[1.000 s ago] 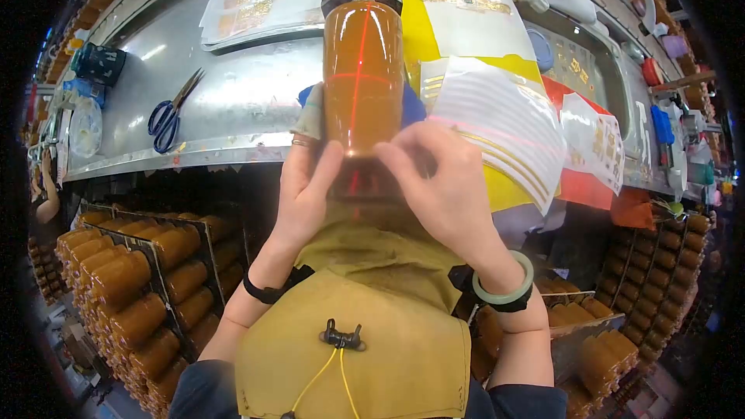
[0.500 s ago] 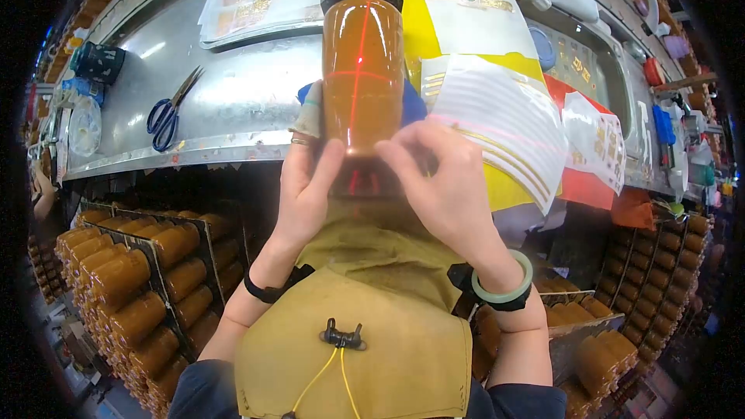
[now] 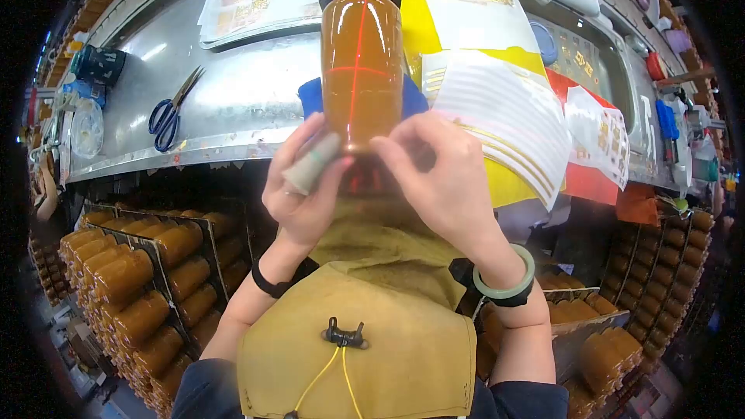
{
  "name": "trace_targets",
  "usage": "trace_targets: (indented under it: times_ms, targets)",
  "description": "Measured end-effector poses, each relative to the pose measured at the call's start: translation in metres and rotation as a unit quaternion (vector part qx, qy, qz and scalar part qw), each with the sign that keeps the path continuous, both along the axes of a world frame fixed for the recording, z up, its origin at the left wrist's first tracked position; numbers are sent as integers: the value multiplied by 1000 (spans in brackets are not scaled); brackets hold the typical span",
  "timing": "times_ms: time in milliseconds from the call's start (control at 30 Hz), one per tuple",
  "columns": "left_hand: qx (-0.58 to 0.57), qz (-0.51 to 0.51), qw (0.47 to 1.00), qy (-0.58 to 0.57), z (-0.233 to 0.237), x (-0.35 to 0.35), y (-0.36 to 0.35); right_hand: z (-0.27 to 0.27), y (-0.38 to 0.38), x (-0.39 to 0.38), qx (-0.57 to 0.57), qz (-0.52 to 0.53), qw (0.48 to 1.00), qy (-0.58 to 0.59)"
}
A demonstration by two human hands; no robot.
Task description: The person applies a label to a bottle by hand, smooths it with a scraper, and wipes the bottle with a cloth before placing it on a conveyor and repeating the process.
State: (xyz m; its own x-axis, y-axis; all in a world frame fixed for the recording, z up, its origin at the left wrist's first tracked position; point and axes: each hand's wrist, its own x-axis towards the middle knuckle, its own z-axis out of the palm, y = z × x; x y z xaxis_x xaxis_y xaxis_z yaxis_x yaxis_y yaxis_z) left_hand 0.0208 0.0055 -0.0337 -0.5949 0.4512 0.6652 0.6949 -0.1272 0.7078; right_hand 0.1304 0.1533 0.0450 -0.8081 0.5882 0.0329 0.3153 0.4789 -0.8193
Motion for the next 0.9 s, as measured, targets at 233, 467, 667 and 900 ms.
trace_targets:
  times_ms: [233,467,667,900]
  targets:
    - [-35,42,983,174,-1,-12,7,7,20,10,-101,24,994,-22]
    - [-62,80,977,186,2,-6,10,6,27,13,-75,43,995,-39]
    - [1,30,985,171,5,-12,21,11,22,11,-83,47,995,-33]
    - [52,31,995,-78,-11,1,15,9,29,16,-92,42,994,-49]
